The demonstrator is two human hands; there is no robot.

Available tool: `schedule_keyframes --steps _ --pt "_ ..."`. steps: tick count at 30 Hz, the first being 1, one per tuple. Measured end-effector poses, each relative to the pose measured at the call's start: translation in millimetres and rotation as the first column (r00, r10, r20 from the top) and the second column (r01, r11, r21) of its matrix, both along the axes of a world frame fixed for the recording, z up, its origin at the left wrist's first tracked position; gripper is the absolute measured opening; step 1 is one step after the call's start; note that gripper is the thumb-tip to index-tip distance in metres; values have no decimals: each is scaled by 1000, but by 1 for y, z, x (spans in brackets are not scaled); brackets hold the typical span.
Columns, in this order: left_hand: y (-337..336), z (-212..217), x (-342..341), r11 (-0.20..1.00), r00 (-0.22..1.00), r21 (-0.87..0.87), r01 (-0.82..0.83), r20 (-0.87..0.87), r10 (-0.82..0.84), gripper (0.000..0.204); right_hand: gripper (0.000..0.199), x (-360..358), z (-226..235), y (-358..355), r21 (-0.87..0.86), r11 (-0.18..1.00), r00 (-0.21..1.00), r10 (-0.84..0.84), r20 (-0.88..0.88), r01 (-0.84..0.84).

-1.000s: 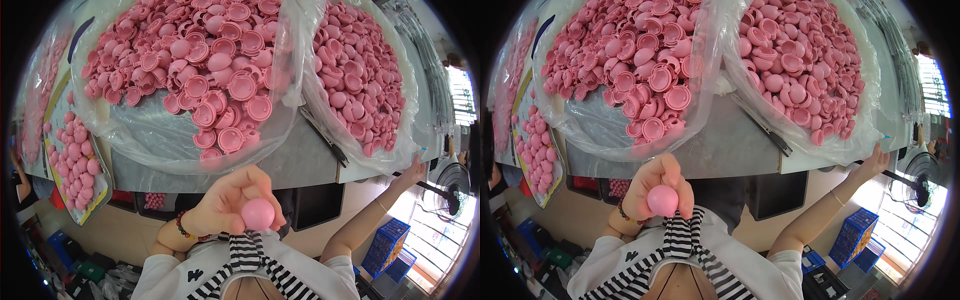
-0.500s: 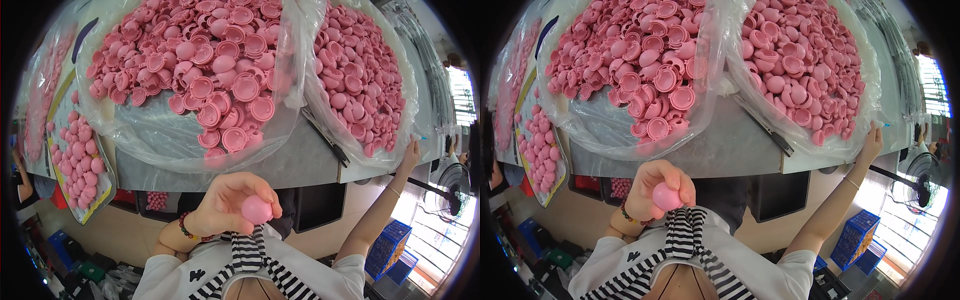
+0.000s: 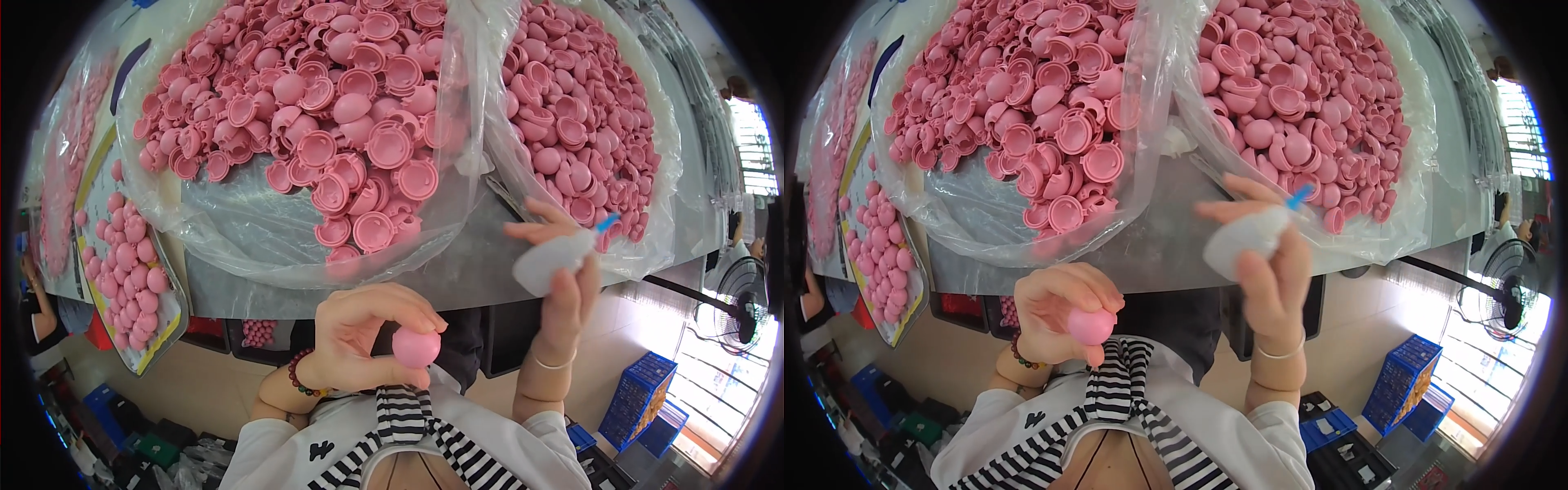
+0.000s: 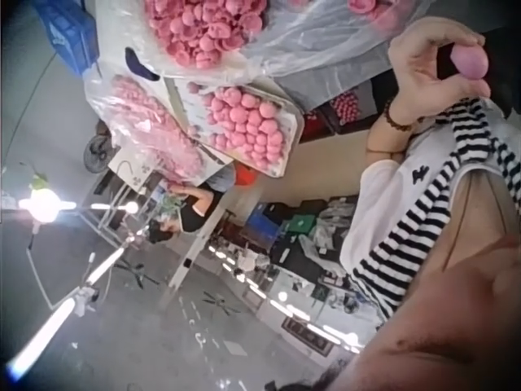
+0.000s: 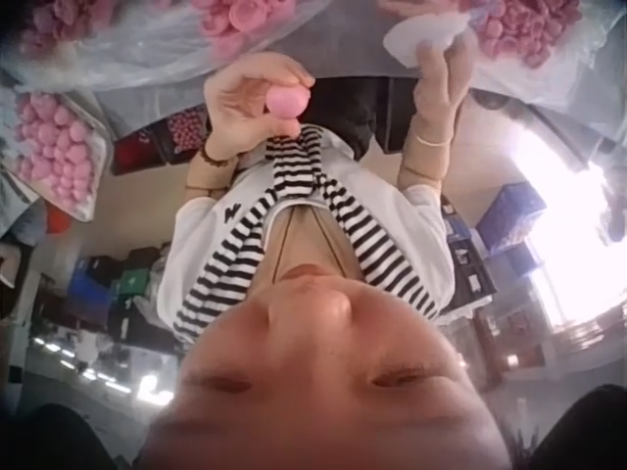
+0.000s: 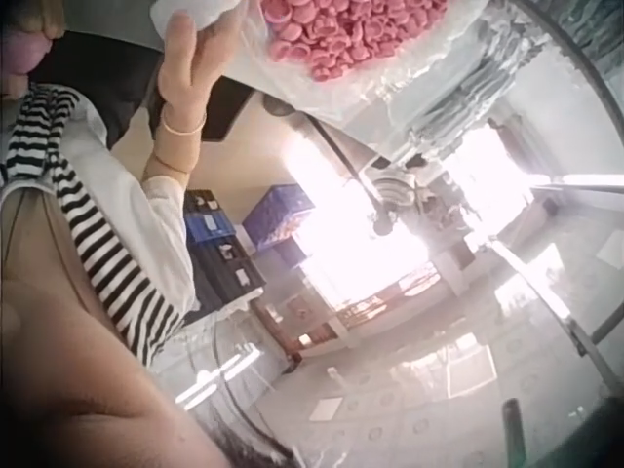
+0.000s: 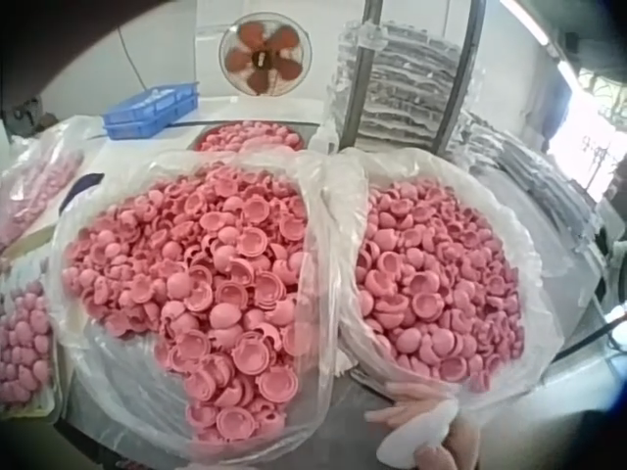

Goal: Apply glue to the edges of pink plastic semi-spheres and join them together to assemble completed balls.

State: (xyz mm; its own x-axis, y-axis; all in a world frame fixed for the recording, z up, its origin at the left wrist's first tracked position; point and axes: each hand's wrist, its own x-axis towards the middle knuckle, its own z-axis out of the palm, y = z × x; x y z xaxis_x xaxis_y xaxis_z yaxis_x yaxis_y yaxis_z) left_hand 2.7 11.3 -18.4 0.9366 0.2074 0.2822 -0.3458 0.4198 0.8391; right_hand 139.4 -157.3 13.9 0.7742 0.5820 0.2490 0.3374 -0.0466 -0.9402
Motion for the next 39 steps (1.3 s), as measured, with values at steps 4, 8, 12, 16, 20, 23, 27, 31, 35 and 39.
schedule_keyframes --steps 4,8,12,16,20,23,27,31,35,39 --pt "0 2 -4 1000 999 -11 -25 -41 24 46 38 5 -7 34 -213 976 993 59 103 -36" --pt "5 3 -8 997 997 0 -76 -29 76 44 31 3 -1 49 -346 938 994 29 102 8" --pt "6 2 -10 990 991 -44 -137 -7 137 43 32 -4 -2 36 -133 986 990 -83 118 99" --pt "3 4 -10 981 981 2 -193 4 193 43 41 -35 -1 11 397 917 993 18 -119 31" --pt "-2 5 -7 959 967 127 -255 26 254 42 38 -69 1 16 468 880 946 213 -244 -77" --pt "-6 7 -6 926 953 229 -300 34 301 41 37 -73 -9 19 521 845 928 281 -243 -120" --pt "-5 11 -7 862 935 373 -344 48 352 40 38 -78 -13 18 549 828 937 272 -217 -113" --pt "-7 13 -4 789 934 518 -331 59 354 38 37 -77 -10 15 517 839 948 283 -147 -170" --pt "-9 12 -4 743 915 567 -356 50 400 36 36 -76 -9 15 451 864 957 283 -60 -226" --pt "-7 13 2 676 905 661 -327 13 425 36 34 -78 -10 15 358 896 962 272 24 -263"
